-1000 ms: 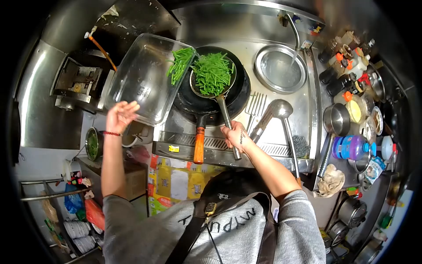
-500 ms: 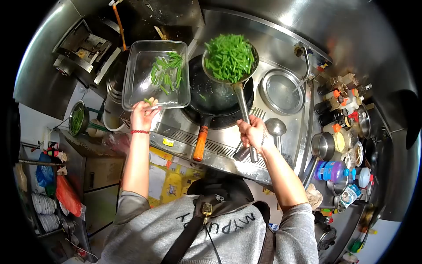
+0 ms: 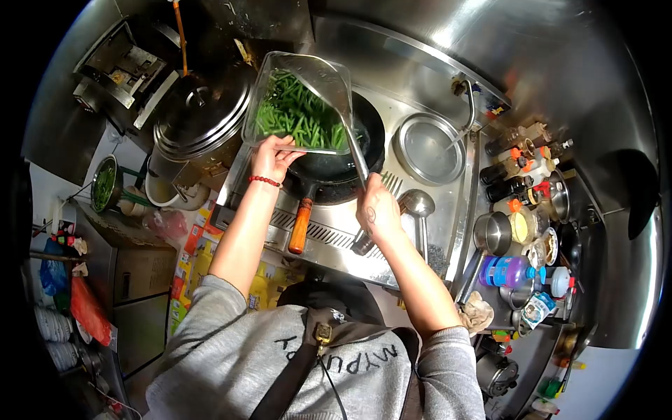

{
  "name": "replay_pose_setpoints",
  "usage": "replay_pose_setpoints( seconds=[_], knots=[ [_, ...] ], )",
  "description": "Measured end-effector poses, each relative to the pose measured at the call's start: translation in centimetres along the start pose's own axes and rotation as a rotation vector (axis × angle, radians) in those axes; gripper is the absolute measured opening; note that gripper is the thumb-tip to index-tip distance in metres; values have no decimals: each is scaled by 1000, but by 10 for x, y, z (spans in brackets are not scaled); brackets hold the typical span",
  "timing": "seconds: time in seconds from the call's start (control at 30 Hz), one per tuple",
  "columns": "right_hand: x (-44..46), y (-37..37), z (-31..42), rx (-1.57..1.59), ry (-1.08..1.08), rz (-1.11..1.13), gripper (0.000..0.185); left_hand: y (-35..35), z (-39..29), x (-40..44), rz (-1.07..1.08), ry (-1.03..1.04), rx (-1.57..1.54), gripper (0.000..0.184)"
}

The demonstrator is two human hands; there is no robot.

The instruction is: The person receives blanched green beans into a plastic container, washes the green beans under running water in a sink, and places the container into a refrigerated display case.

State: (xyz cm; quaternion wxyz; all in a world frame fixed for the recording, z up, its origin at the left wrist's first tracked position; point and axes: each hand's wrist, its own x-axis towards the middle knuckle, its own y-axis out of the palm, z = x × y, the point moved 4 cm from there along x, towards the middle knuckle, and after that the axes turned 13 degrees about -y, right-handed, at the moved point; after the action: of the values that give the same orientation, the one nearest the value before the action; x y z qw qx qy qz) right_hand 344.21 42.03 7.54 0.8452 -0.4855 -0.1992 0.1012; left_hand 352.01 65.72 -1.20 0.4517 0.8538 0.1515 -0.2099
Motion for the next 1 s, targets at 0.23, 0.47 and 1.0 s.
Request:
replay_pose_setpoints(
  seconds=[0.23, 0.47, 1.0],
  knots=[
    [-6, -35, -10, -7, -171, -320, 27, -25, 3, -8, 50, -155, -183, 17],
    [-16, -8, -86, -21, 73, -147, 16, -52, -46, -42, 73, 0, -174, 28],
    [8, 140, -10, 1549, 844, 48, 14, -136, -116, -175, -51, 273, -151, 28]
  ],
)
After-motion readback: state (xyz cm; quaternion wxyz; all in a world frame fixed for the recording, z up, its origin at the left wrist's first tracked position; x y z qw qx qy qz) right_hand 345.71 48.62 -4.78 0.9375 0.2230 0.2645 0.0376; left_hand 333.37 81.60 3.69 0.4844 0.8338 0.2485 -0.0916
